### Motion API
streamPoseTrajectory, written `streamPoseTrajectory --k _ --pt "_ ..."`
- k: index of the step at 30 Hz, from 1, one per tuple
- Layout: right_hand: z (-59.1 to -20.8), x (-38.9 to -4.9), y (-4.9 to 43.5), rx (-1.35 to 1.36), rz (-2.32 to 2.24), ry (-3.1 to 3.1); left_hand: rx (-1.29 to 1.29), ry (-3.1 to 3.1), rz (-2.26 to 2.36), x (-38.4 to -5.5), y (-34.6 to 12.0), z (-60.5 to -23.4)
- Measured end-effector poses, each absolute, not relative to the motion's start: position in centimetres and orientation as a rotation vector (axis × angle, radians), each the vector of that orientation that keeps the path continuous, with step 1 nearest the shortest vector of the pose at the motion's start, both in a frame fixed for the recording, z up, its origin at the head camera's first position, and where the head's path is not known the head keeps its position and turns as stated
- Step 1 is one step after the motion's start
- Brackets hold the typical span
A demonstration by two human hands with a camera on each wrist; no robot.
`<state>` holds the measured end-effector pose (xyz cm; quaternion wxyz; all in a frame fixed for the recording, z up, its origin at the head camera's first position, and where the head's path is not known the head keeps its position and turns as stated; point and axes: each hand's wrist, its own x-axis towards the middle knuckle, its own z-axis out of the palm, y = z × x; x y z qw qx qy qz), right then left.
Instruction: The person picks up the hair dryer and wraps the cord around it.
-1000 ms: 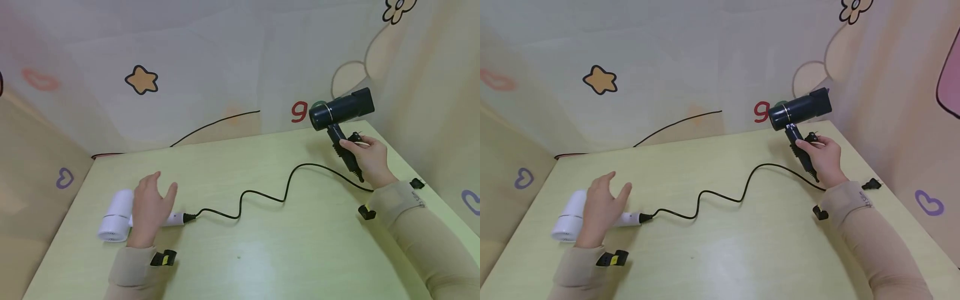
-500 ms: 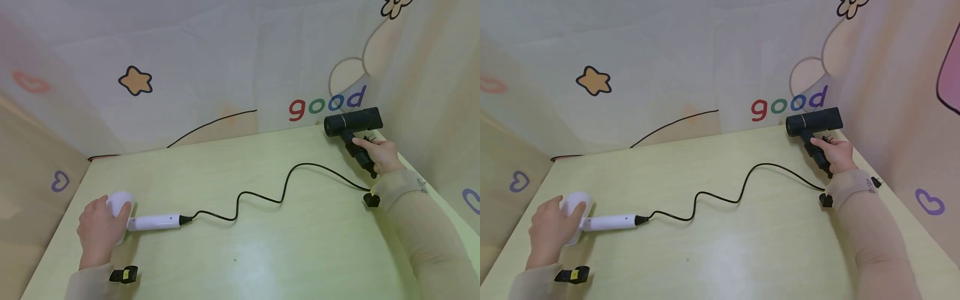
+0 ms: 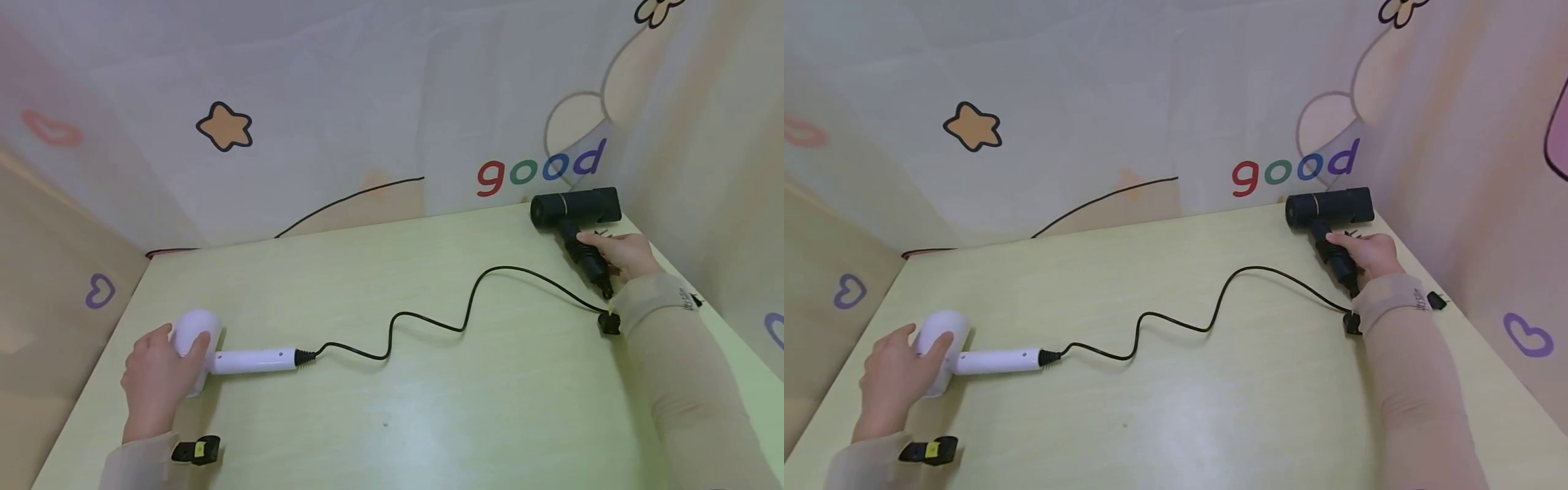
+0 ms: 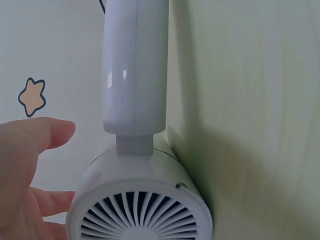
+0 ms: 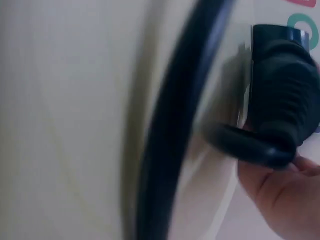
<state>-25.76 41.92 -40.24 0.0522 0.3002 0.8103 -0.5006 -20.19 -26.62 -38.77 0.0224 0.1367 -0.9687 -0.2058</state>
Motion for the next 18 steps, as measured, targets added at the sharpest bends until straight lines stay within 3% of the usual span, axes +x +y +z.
streamPoseTrajectory --k 18 --pt "-38.6 -24.7 42.0 0.771 -1.23 2.503 0.393 -3.09 -0.721 -19.9 -27.5 -39.4"
